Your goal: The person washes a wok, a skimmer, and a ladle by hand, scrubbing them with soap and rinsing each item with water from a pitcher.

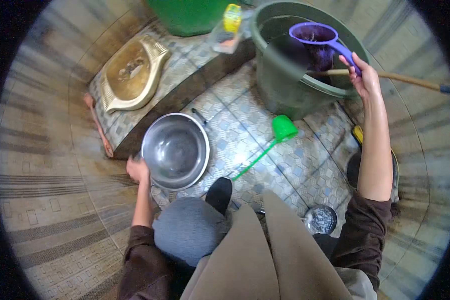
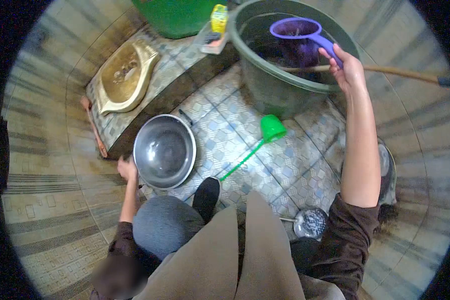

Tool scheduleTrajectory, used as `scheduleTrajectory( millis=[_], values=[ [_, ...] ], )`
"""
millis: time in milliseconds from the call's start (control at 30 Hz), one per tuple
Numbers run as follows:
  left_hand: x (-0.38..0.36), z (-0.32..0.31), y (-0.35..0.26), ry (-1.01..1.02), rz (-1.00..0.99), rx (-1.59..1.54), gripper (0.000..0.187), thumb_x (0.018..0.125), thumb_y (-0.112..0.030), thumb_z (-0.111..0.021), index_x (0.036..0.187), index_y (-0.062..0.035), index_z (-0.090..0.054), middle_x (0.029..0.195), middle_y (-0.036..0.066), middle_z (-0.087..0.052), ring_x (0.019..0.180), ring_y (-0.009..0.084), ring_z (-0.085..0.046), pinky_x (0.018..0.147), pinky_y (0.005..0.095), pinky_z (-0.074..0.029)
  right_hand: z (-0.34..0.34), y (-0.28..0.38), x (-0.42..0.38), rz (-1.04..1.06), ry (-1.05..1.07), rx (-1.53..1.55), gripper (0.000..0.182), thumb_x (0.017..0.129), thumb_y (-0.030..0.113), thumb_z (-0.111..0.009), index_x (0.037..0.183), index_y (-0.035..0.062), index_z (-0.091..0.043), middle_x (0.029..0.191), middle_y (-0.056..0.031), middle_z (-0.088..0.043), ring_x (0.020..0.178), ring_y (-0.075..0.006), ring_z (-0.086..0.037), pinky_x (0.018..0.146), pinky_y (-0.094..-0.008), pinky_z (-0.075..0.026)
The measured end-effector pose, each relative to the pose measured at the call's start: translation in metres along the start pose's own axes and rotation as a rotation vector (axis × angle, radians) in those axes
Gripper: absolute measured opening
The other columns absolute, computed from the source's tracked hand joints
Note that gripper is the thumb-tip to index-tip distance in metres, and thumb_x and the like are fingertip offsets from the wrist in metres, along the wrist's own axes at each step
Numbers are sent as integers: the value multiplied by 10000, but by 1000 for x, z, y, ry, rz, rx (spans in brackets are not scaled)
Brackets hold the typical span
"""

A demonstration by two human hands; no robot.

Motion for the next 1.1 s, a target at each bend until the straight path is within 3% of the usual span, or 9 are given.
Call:
scheduleTrajectory(
  millis=[33,167,233,367,500,600,733,800,1100],
  values=[
    [-6,6,-46,-180,-352,-43,330,696,-178,-550,978,-13,-506,974,189,-512,892,287,-495,761,368,-395,8,13,-12,49,20,44,224,845,153,-423,962,-37,-444,820,-126,-597,474,-25,-449,390,-120,-361],
    [-128,-28,-225,696,-1155,-139,317,659,-142,-535,959,-44,-514,962,142,-529,900,297,-496,812,372,-376,43,60,-60,217,22,142,244,840,157,-440,960,-56,-441,869,-151,-587,485,-24,-457,407,-123,-380],
    [-201,-81,-241,1077,-1258,104,349,689,-213,-518,994,-44,-499,1046,138,-494,964,307,-476,832,365,-378,61,78,-87,250,-1,148,252,842,151,-437,991,-52,-423,900,-168,-575,475,-24,-464,396,-123,-386],
    [-279,-156,-245,1035,-867,449,331,725,-171,-455,999,14,-465,1078,181,-470,1015,341,-444,817,389,-388,91,96,-151,363,-78,53,239,829,170,-457,927,-44,-501,842,-137,-600,479,-19,-474,415,-121,-388],
    [-335,-177,-259,847,-988,307,325,739,-191,-447,991,15,-434,1015,218,-499,948,353,-488,774,410,-410,123,84,-199,360,-155,-150,266,816,203,-475,908,-40,-530,803,-112,-609,477,-31,-508,409,-136,-385],
    [-379,-167,-279,1083,-839,-31,299,777,-228,-417,947,15,-380,813,244,-555,747,387,-546,687,442,-427,136,59,-220,213,-276,-285,258,806,182,-489,899,-53,-535,760,-104,-605,507,-83,-549,424,-147,-400],
    [-404,-142,-317,1424,-585,-418,280,808,-258,-413,960,-22,-412,719,118,-567,524,198,-524,441,352,-415,145,33,-240,95,-368,-530,241,778,127,-521,885,-88,-535,687,-122,-595,525,-136,-588,437,-211,-440],
    [-422,-114,-331,1728,-438,-509,240,831,-251,-382,979,-67,-424,622,2,-480,424,84,-378,348,241,-297,147,24,-249,105,-406,-701,243,761,117,-533,867,-102,-541,659,-151,-593,535,-164,-601,475,-246,-454],
    [-438,-68,-357,2036,-360,-473,227,845,-227,-366,1051,-156,-429,581,-45,-383,407,58,-303,349,205,-227,175,15,-263,69,-594,-817,261,740,113,-552,878,-108,-543,650,-200,-583,538,-200,-606,537,-290,-464]
  ],
)
Point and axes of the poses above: each hand's wrist, its own x-axis towards the middle knuckle, its own z-axis out of the back of the hand, y = z × x, the point moved 6 cm from there along x, towards the middle knuckle
